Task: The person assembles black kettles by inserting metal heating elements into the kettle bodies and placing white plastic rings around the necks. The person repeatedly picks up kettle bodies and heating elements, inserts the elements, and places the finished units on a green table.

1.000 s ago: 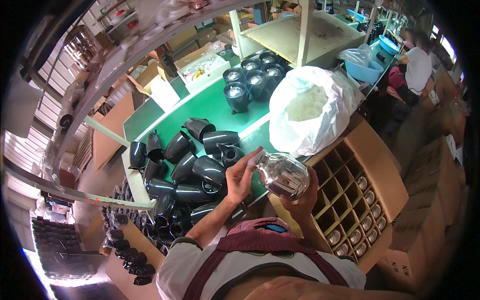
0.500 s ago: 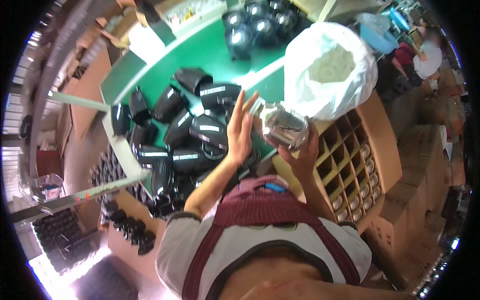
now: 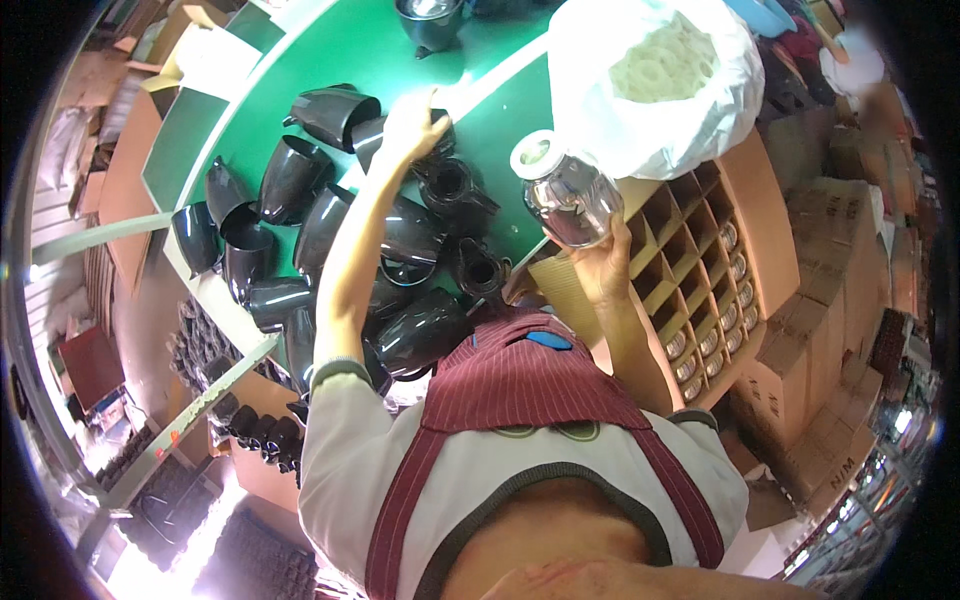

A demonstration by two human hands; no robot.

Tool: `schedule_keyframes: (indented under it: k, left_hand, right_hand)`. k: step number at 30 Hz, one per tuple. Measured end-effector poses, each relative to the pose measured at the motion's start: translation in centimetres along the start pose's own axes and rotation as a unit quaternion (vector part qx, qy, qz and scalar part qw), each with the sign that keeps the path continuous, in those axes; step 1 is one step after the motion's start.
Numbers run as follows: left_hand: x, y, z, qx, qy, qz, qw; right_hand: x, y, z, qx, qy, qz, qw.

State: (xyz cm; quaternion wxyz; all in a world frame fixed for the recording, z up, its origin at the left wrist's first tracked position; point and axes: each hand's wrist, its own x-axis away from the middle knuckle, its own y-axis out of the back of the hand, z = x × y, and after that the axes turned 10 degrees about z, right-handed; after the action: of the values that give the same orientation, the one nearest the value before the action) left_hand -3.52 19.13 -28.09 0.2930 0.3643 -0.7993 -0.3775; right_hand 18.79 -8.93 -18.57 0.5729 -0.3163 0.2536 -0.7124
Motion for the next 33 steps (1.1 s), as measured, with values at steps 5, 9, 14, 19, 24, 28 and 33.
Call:
schedule_keyframes:
  k: [5,9,14,19,24,28,33]
  left_hand:
    - [-4.6,-1.2,-1.5,-0.207,0.115,0.207,0.949]
    - [-3.1,-0.6,-3.0,-0.209,0.144,0.241,0.937]
    - [1.0,1.5,-3.5,-0.226,0.083,0.034,0.97]
    - [3.6,5.0,-1.0,-0.277,0.057,-0.161,0.945]
    - [11.9,17.4,-7.0,0.153,0.172,-0.221,0.948]
    - [19.0,18.9,-9.7,0.394,0.037,-0.219,0.892]
    - [22.6,11.3,-17.0,0.513,-0.14,-0.317,0.785]
  right_hand:
    - [-0.3,0.2,1.3,-0.125,-0.054,0.026,0.99]
    - [0.4,0.2,1.7,-0.079,-0.064,0.025,0.995]
    - [0.4,-0.2,1.7,0.024,-0.088,0.011,0.996]
    - [1.6,2.2,1.6,-0.068,-0.049,0.028,0.996]
    - [2.0,3.7,1.3,-0.081,-0.056,0.047,0.994]
    - [2.2,3.8,1.4,-0.062,-0.093,0.069,0.991]
    - [3.1,4.4,0.7,-0.076,-0.115,0.136,0.981]
